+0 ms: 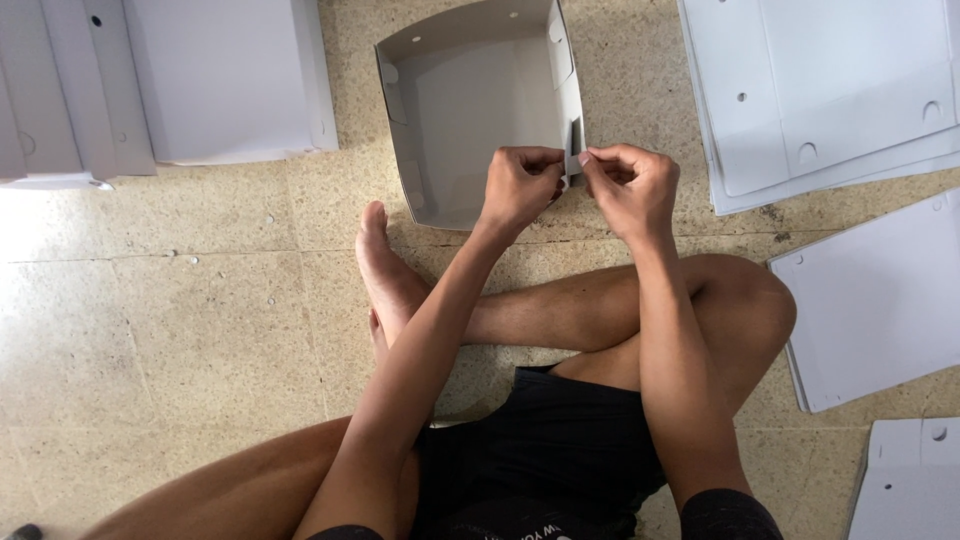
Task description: The person folds white cardboard pieces into boxes by hand, tucking the tabs into slots to secure the corners.
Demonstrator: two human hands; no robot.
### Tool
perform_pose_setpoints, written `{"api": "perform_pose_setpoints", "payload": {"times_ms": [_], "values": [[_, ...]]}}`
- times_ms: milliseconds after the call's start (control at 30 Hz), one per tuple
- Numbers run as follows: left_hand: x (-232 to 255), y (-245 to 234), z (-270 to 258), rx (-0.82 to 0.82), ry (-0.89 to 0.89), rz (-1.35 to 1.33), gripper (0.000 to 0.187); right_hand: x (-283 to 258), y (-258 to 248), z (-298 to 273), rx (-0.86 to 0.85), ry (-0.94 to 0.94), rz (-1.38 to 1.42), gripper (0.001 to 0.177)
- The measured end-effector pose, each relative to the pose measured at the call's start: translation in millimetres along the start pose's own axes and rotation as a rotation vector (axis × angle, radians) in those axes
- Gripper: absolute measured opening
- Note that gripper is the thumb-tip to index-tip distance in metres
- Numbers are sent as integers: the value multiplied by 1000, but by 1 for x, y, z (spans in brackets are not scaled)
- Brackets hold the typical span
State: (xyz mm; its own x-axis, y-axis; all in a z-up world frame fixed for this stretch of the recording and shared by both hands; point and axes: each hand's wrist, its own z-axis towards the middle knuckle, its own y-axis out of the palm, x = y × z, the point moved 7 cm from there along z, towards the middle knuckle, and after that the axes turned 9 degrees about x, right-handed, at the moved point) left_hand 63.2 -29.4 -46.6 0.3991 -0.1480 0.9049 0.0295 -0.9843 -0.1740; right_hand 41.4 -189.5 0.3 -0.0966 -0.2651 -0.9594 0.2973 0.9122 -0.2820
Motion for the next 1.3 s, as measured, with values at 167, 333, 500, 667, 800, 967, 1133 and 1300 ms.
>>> {"api": "perform_pose_setpoints", "payload": {"times_ms": [167, 333, 500, 667, 800, 967, 1133, 1300], "values": [[15, 1, -1, -5, -24, -39, 18, 7, 1, 0, -9, 2, 16, 9], [13, 3, 4, -62, -63, -140, 22, -4, 6, -3, -86, 3, 46, 33], [6, 10, 9, -98, 112, -55, 18, 5, 12, -9, -122, 54, 34, 55], [-9, 15, 12, -42, 107, 138, 21, 10, 14, -10, -22, -52, -186, 41], [-4, 14, 7, -31, 101, 125, 24, -19, 15, -13, 12, -143, -224, 39], [-7, 18, 3, -49, 34, 167, 24, -21, 13, -18, 11, -163, -386, 31], [-13, 21, 8, -79, 33, 111, 27, -21, 8, -21, 42, -143, -386, 32], [-5, 20, 11, -74, 7, 106, 30, -20, 8, -19, 76, -154, -370, 21]]}}
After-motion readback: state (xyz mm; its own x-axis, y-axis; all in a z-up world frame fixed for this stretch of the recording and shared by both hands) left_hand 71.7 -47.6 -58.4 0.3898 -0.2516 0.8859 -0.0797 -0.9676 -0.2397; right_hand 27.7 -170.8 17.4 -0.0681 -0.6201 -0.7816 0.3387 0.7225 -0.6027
